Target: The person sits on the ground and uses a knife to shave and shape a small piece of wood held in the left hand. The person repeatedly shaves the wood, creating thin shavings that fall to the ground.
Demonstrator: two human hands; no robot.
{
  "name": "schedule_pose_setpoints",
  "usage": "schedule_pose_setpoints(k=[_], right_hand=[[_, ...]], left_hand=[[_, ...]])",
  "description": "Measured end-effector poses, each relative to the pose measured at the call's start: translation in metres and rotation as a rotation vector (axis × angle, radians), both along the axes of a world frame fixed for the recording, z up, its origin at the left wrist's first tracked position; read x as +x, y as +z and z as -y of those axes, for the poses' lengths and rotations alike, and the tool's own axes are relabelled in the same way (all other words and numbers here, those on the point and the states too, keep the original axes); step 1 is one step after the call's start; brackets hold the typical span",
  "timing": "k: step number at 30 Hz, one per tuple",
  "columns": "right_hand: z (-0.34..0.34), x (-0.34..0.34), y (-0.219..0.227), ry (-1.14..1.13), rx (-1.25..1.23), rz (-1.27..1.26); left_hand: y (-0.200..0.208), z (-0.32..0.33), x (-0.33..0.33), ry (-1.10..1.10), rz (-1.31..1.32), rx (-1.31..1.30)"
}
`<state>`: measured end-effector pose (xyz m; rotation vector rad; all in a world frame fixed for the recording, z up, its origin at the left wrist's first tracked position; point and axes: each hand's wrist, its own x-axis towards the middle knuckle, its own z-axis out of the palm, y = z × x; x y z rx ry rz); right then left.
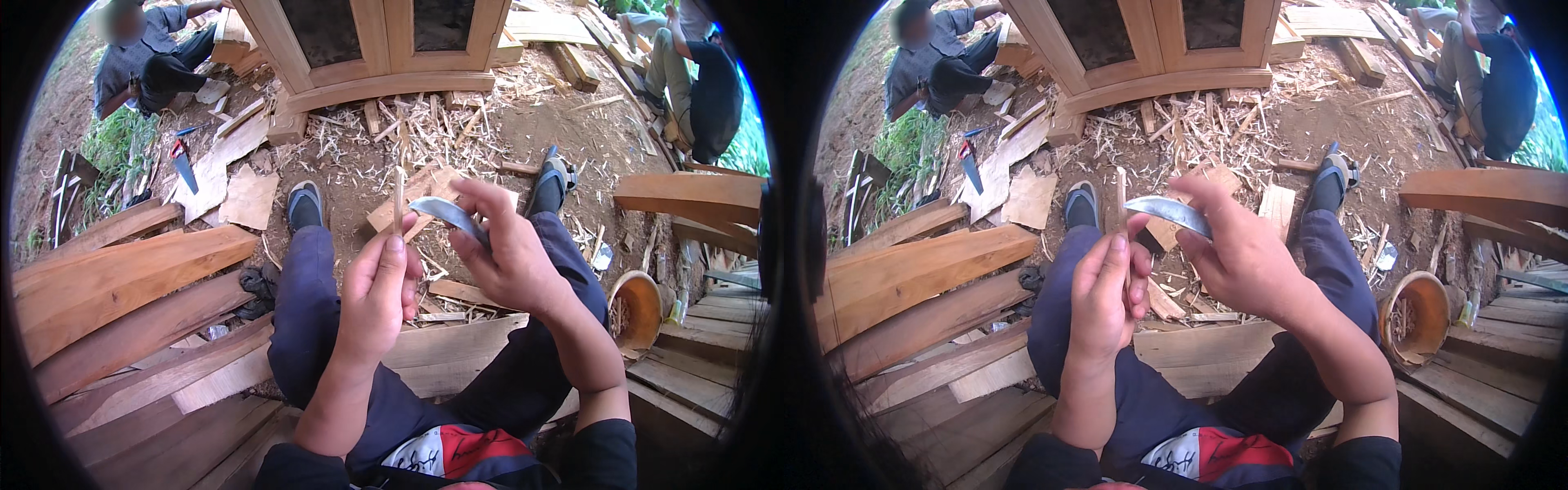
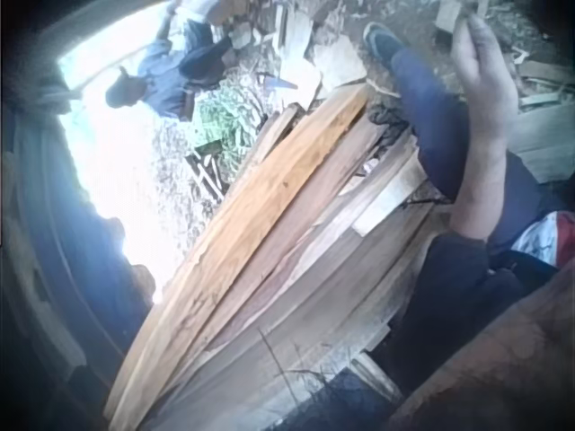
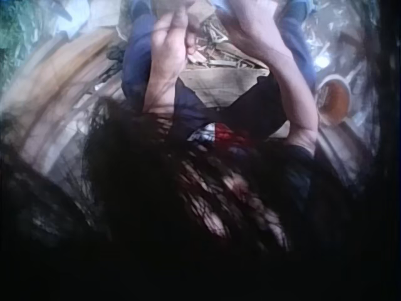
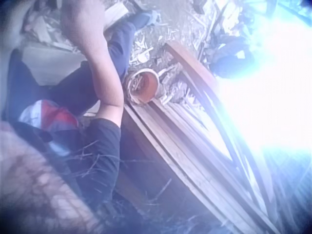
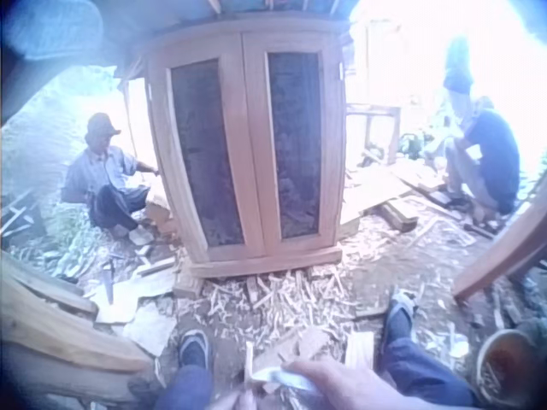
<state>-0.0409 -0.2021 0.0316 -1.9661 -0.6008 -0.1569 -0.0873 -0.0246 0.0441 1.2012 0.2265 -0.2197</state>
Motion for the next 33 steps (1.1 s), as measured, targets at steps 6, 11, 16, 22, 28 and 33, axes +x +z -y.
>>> schedule_pose_setpoints(k=[6,11,16,22,28,33], right_hand=[[-0.006,-0.003,0.012,0.088,-0.126,0.035],[-0.005,-0.006,0.016,0.113,-0.135,0.067],[-0.007,-0.006,0.014,0.147,-0.12,0.094],[-0.011,-0.005,0.011,0.09,-0.076,0.138],[-0.017,-0.002,0.004,-0.049,0.019,0.185],[-0.019,-0.002,-0.002,-0.161,-0.057,0.185]], left_hand=[[0.002,0.002,-0.003,0.047,0.134,0.15],[0.006,-0.002,-0.008,0.013,0.098,0.098],[0.004,-0.005,-0.01,0.063,0.154,0.119],[0.005,-0.006,-0.011,0.064,0.151,0.117],[0.004,-0.003,-0.012,0.042,0.099,0.058],[0.004,0.0,-0.011,0.045,0.054,0.079]])
